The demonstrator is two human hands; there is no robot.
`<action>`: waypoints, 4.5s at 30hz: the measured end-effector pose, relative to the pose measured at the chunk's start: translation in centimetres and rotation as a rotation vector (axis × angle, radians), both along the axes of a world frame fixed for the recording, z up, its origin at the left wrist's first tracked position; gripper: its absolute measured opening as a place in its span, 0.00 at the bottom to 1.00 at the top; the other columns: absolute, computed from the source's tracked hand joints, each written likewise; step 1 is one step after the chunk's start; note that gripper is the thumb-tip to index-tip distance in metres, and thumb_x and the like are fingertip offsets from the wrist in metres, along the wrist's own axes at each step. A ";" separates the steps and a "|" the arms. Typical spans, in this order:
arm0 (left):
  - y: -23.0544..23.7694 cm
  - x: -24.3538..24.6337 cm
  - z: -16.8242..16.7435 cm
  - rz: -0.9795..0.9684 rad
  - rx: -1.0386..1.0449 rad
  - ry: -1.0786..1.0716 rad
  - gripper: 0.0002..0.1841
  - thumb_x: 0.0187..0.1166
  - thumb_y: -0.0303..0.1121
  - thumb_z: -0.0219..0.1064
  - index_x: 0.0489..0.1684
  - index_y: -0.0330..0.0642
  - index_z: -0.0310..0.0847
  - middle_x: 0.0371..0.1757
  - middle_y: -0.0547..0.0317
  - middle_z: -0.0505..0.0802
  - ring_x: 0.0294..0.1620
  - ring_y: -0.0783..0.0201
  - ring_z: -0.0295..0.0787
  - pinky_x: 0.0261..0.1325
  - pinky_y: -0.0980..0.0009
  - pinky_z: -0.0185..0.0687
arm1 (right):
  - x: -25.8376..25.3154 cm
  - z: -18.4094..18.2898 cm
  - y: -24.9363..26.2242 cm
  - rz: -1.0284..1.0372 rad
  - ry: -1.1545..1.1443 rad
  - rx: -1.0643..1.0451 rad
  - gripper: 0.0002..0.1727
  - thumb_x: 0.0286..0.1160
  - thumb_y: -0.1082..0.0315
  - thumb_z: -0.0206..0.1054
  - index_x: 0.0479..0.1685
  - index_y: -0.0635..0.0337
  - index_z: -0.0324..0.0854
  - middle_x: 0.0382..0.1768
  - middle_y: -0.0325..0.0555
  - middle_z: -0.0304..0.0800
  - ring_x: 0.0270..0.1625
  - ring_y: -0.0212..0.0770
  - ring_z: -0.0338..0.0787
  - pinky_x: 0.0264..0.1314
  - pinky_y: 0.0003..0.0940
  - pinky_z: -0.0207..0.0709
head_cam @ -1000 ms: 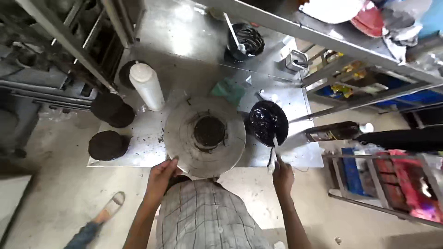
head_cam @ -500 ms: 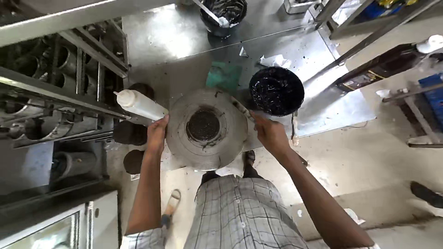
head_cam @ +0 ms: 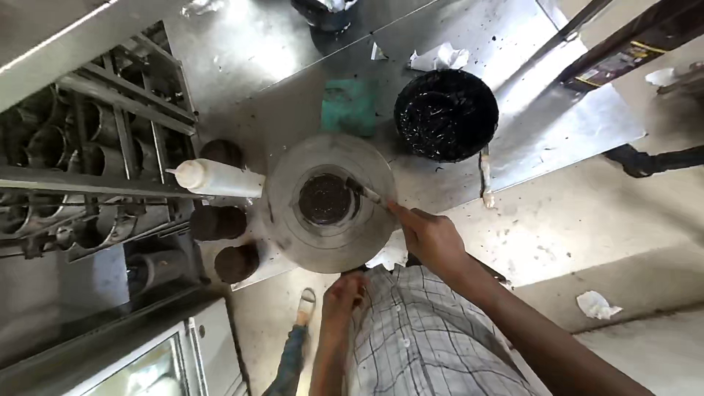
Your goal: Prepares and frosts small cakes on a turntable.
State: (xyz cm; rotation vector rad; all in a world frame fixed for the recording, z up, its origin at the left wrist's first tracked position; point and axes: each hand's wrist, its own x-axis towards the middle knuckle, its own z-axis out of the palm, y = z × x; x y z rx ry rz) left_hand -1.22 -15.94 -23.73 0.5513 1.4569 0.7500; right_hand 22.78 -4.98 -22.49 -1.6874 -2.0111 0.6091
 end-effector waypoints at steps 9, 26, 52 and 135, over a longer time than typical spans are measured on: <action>7.5 -7.0 1.3 0.531 0.141 0.124 0.29 0.95 0.52 0.40 0.63 0.33 0.77 0.47 0.50 0.93 0.47 0.58 0.93 0.52 0.55 0.91 | 1.0 -0.4 -1.1 0.006 0.002 0.003 0.26 0.78 0.69 0.60 0.75 0.41 0.84 0.28 0.43 0.89 0.23 0.46 0.88 0.25 0.49 0.83; 1.6 -4.2 -0.8 0.131 0.178 0.046 0.22 0.94 0.35 0.49 0.46 0.24 0.85 0.38 0.45 0.97 0.42 0.54 0.97 0.57 0.56 0.92 | 14.3 -9.3 2.6 -0.428 0.034 0.066 0.23 0.90 0.64 0.56 0.82 0.46 0.77 0.50 0.66 0.88 0.44 0.64 0.89 0.46 0.67 0.82; 6.3 -8.7 -0.2 0.328 0.262 0.069 0.33 0.94 0.55 0.38 0.65 0.32 0.78 0.49 0.50 0.93 0.49 0.59 0.92 0.56 0.57 0.90 | -4.5 1.3 0.7 0.105 0.348 -0.172 0.19 0.82 0.54 0.66 0.65 0.48 0.90 0.43 0.37 0.92 0.34 0.31 0.88 0.38 0.34 0.87; 4.0 -8.3 -3.0 0.254 0.420 0.135 0.17 0.89 0.34 0.58 0.31 0.35 0.87 0.25 0.56 0.91 0.27 0.63 0.88 0.39 0.68 0.87 | -0.4 1.4 -3.4 0.062 -0.062 0.067 0.15 0.75 0.58 0.67 0.55 0.40 0.95 0.35 0.39 0.90 0.25 0.32 0.86 0.24 0.35 0.83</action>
